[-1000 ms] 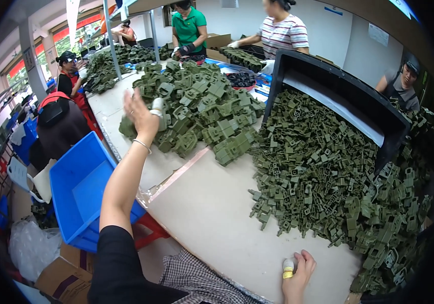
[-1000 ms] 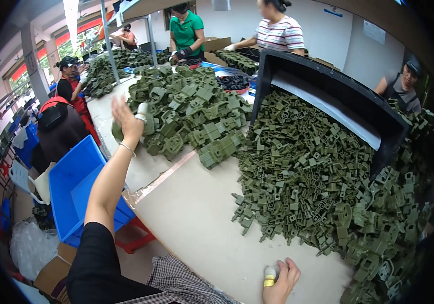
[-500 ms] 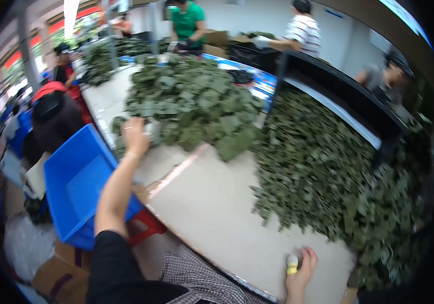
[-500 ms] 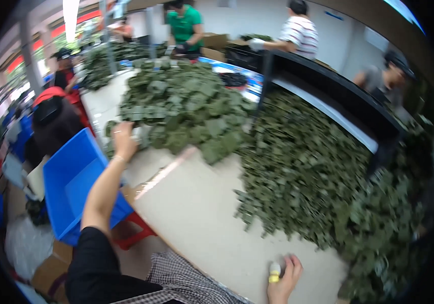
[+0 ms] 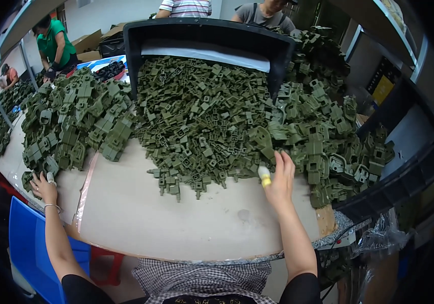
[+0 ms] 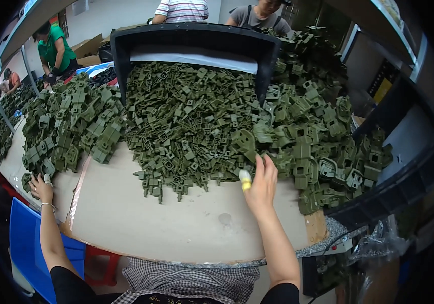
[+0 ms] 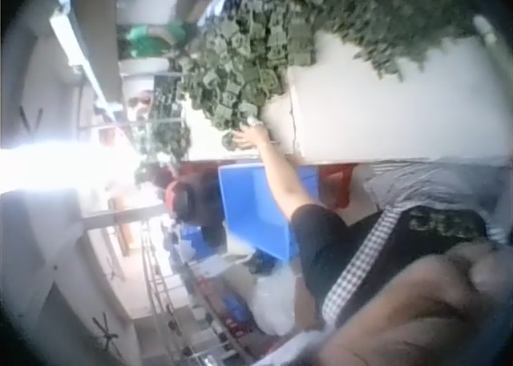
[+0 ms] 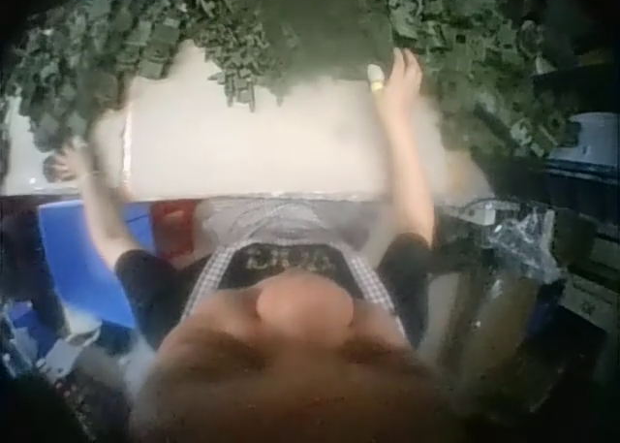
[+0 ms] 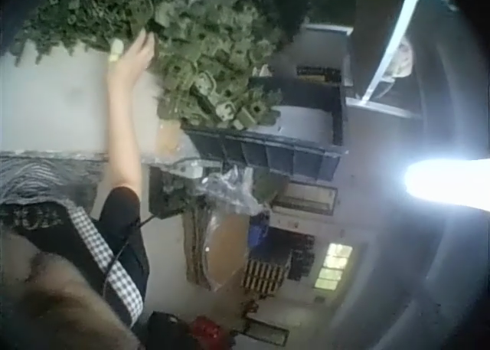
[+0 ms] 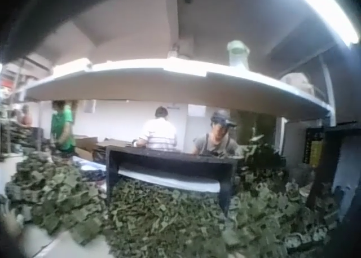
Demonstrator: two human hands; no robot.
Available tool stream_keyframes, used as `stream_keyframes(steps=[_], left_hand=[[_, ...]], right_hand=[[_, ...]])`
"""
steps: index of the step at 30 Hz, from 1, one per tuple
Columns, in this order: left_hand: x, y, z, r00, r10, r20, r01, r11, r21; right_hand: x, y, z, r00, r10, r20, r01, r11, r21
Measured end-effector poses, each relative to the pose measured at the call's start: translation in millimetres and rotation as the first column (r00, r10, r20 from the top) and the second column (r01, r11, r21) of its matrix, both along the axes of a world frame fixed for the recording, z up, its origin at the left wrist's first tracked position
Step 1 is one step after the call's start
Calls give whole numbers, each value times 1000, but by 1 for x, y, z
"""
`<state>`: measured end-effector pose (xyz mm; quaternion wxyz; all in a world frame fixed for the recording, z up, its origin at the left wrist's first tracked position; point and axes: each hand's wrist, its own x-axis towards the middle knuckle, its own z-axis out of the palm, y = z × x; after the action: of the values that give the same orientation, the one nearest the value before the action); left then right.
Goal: The person assembles plastic toy parts together by hand and places the assembled pieces onto a pile on the table.
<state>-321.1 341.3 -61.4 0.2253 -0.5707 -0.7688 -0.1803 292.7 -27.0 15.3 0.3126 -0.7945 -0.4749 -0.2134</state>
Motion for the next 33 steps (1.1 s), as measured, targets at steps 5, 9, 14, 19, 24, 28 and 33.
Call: stream_keyframes(steps=[5,9,14,19,24,28,33], left_hand=[[46,-17,7,973,23,229,-75,972,221],[101,-96,41,805,-588,77,504,747,434],[186,-197,87,470,-839,273,761,542,356],[269,-247,99,18,-916,402,966,120,228],[345,-264,104,-263,-843,469,964,-214,155],[408,-283,110,-434,-756,490,896,-419,146],[477,-295,98,-508,-741,439,852,-506,132]], right_hand=[[52,31,-30,950,-84,300,97,995,-30],[50,22,-18,976,-70,207,64,997,35],[-9,-13,8,971,181,158,-199,974,106],[-34,-69,-5,910,367,194,-344,928,-142],[-22,-129,-21,986,136,97,-122,983,-139],[-14,-171,-24,998,-57,-17,51,962,-267],[1,-199,-27,976,-205,77,219,917,-333]])
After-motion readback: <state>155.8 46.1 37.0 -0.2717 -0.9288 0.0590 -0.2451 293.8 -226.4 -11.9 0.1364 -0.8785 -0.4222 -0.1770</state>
